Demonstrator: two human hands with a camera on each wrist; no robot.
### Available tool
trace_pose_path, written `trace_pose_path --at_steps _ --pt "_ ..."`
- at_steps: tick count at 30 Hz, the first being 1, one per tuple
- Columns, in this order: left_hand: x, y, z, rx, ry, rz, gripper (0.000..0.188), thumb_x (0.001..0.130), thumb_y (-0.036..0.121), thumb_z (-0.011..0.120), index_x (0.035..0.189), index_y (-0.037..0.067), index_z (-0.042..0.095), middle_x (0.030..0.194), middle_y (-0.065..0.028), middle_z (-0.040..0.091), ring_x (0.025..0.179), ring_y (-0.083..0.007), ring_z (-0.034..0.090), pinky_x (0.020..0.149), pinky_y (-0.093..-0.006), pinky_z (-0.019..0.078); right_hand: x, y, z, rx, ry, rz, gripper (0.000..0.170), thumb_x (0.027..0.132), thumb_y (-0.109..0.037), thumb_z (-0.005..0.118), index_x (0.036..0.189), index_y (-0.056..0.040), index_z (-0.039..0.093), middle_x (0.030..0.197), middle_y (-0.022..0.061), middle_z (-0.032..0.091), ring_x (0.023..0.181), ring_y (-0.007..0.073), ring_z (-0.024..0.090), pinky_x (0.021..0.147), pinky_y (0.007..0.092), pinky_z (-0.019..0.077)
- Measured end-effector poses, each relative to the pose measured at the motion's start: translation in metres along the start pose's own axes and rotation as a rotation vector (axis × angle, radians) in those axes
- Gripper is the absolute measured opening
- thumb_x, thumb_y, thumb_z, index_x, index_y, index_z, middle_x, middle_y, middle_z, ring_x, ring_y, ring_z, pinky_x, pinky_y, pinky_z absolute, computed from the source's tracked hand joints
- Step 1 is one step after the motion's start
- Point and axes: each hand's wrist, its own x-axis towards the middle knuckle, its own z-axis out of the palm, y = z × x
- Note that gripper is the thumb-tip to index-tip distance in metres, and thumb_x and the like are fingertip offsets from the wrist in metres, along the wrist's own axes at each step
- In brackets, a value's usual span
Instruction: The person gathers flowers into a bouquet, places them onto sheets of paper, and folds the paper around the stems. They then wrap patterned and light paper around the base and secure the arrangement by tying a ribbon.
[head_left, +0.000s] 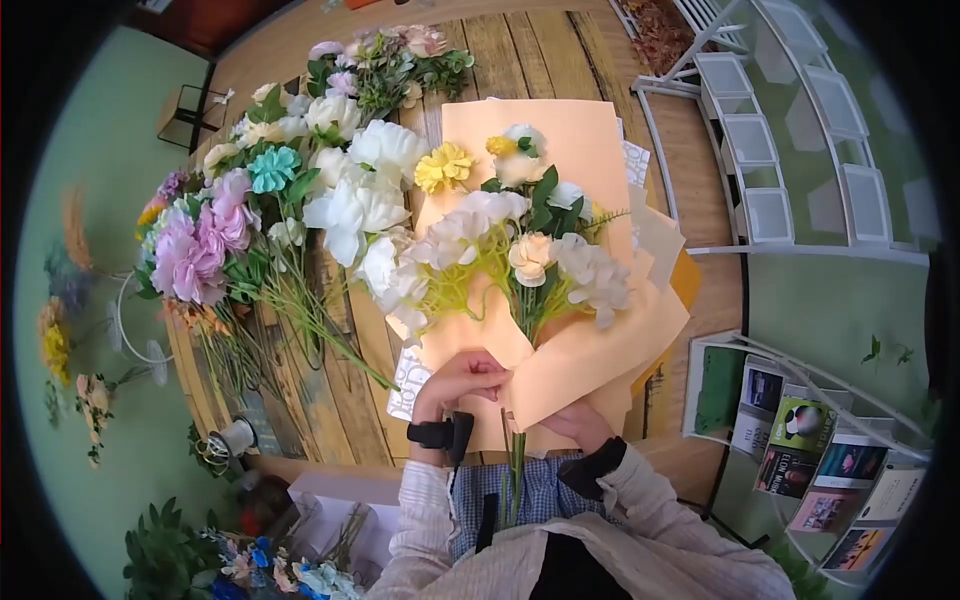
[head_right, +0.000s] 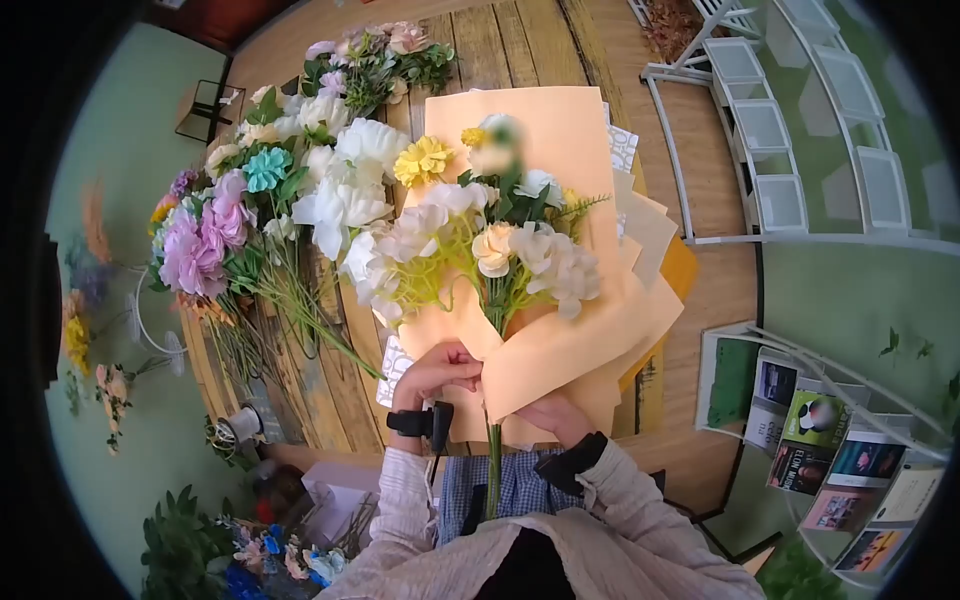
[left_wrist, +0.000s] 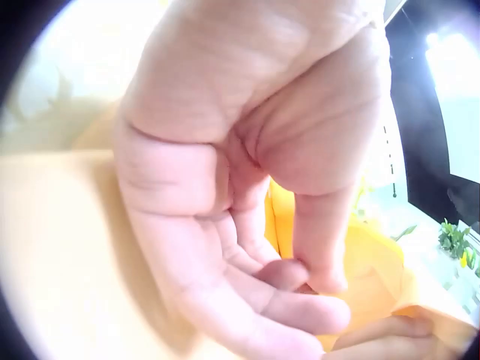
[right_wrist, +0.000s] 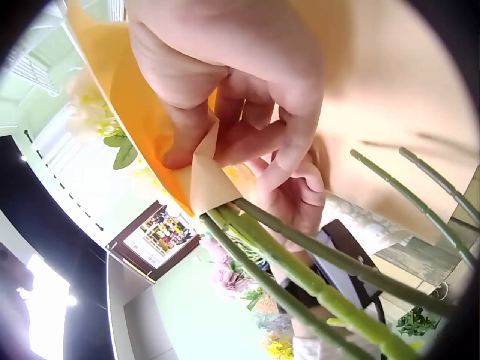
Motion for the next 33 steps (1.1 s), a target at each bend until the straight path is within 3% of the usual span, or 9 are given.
trace_pose_path --at_steps 1,4,7,11,15,17,24,29,33 --pt "-0.007 -0.003 0.001 -0.127 0.143 0.067 0.021 0.076 0.017 0.058 0.089 0.001 0.054 0.078 -0.0041 0.056 0.062 -0.0098 0.055 0.059 -0.0211 0.0475 0.001 0.013 -0.005 0.523 -0.023 0.028 0.033 0.082 -0.014 0.048 0.112 -0.0013 0.043 0.103 0.0073 0.051 0.091 0.0167 0.052 0.075 0.0281 0.0451" --pt "-0.024 -0.002 0.051 -0.121 0.386 0.225 0.032 0.081 0.02 0.053 0.103 -0.002 0.045 0.09 -0.008 0.053 0.08 -0.0146 0.053 0.068 -0.0242 0.0459 0.009 0.003 0.002 0.505 0.103 0.237 0.032 0.082 -0.016 0.048 0.11 -0.0012 0.044 0.102 0.0081 0.052 0.091 0.0177 0.052 0.075 0.0288 0.0449" --pt "-0.038 -0.003 0.115 0.28 0.719 0.344 0.041 0.08 0.022 0.054 0.108 -0.004 0.039 0.098 -0.0104 0.048 0.088 -0.0165 0.048 0.07 -0.0227 0.042 0.002 -0.019 0.015 0.536 0.021 0.118 0.03 0.082 -0.016 0.049 0.107 -0.001 0.046 0.1 0.009 0.053 0.088 0.0179 0.053 0.075 0.0293 0.0449" --pt "-0.022 -0.02 0.148 0.023 0.988 0.517 0.049 0.077 0.022 0.058 0.11 -0.006 0.035 0.098 -0.0147 0.047 0.09 -0.0191 0.048 0.075 -0.0263 0.0411 0.009 0.031 0.001 0.542 0.013 0.258 0.027 0.082 -0.015 0.048 0.104 -0.0005 0.048 0.097 0.0102 0.055 0.086 0.0186 0.054 0.075 0.03 0.0452" --pt "-0.044 -0.006 0.166 0.209 1.007 0.384 0.051 0.077 0.021 0.058 0.113 -0.004 0.032 0.093 -0.0144 0.054 0.084 -0.0188 0.054 0.068 -0.0271 0.0445 0.0 0.003 0.01 0.609 -0.059 0.352 0.023 0.081 -0.011 0.046 0.101 0.002 0.048 0.094 0.0124 0.055 0.082 0.0204 0.055 0.074 0.0306 0.0464" --pt "-0.051 0.006 0.17 0.255 1.046 0.512 0.054 0.075 0.021 0.06 0.114 -0.003 0.031 0.093 -0.0161 0.056 0.084 -0.0193 0.056 0.069 -0.0265 0.0449 -0.003 -0.011 0.017 0.45 0.091 0.247 0.022 0.082 -0.011 0.046 0.1 0.0027 0.048 0.094 0.0132 0.055 0.081 0.0209 0.056 0.072 0.0303 0.0473" --pt "-0.086 0.072 0.175 0.347 1.141 0.801 0.063 0.069 0.017 0.067 0.117 0.002 0.028 0.093 -0.0188 0.056 0.08 -0.0198 0.059 0.063 -0.0256 0.0473 0.043 -0.079 0.036 0.588 -0.261 0.042 0.021 0.081 -0.012 0.049 0.099 -0.0018 0.048 0.093 0.0083 0.055 0.082 0.0175 0.055 0.071 0.0289 0.0479" --pt "-0.101 0.099 0.168 0.457 1.243 1.018 0.064 0.069 0.015 0.067 0.117 0.003 0.027 0.094 -0.0179 0.056 0.078 -0.0206 0.059 0.059 -0.0242 0.0478 0.053 -0.149 0.066 0.32 -0.482 -0.08 0.025 0.078 -0.012 0.052 0.101 -0.0023 0.047 0.09 0.01 0.055 0.081 0.0198 0.055 0.069 0.0312 0.0476" --pt "-0.127 0.111 0.159 0.316 0.925 1.178 0.065 0.072 0.016 0.064 0.121 0.003 0.024 0.107 -0.0162 0.048 0.098 -0.0211 0.049 0.077 -0.032 0.0428 0.014 -0.202 0.127 0.233 -0.499 -0.376 0.029 0.076 -0.01 0.057 0.102 -0.0024 0.047 0.094 0.0085 0.054 0.081 0.0177 0.056 0.068 0.0297 0.0489"
